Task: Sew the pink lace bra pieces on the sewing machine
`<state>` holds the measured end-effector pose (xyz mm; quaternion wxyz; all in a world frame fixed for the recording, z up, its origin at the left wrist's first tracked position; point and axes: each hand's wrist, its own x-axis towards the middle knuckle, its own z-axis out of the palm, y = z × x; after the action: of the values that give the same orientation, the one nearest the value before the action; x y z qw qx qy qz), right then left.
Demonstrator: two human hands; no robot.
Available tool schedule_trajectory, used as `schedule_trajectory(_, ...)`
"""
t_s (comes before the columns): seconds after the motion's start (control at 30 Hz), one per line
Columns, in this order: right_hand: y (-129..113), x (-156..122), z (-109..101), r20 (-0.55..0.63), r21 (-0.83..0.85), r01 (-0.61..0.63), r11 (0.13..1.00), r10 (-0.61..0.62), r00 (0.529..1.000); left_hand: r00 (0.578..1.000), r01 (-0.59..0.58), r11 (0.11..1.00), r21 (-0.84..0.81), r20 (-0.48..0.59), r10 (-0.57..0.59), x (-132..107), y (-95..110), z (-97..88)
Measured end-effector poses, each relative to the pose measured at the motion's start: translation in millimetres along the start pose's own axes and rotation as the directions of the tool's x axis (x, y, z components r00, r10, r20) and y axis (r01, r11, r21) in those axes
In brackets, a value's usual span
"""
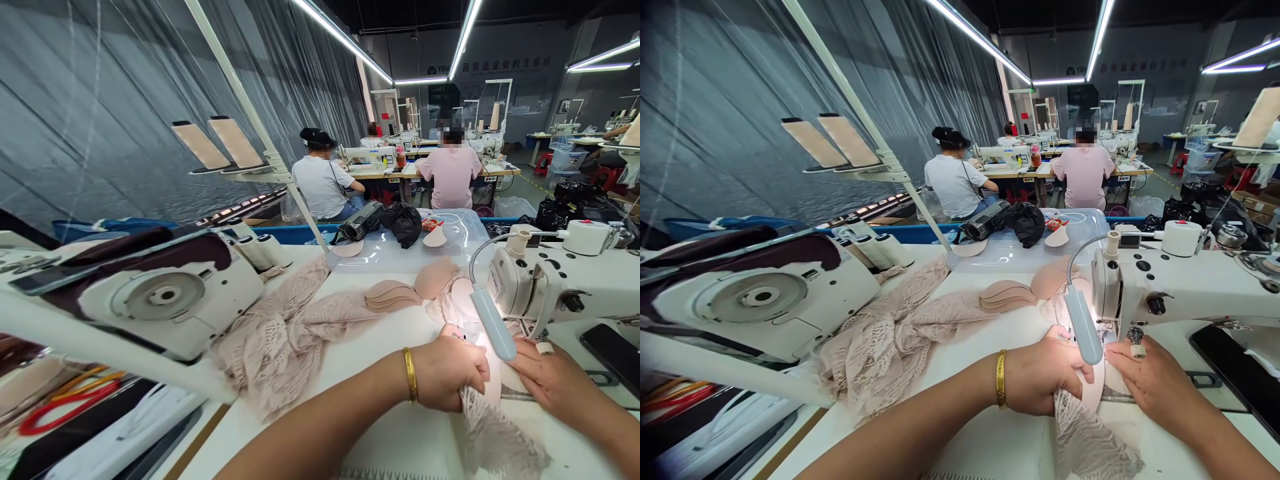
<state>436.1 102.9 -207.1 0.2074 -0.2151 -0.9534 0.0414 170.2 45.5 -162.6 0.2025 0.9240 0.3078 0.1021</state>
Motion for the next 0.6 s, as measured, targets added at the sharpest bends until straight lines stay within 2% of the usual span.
schedule_trajectory(0.13,3,-2,3,-0.017,-0.019,0.000,1.000,0.000,1.000,0.999,-0.020,1.000,0.021,-0.043,0.021,1,-3,-3.1)
schedule_trajectory(0.33,7,-9,7,0.038,-0.056,0.023,0.998,-0.021,0.999,0.996,-0.015,0.998,0.067,-0.083,0.020,3,-9,-4.4)
schedule_trajectory(0.6,-6,-5,-7,0.088,0.105,0.083,0.991,-0.092,0.992,0.973,-0.075,0.996,0.052,-0.215,0.085,5,-21,4.8)
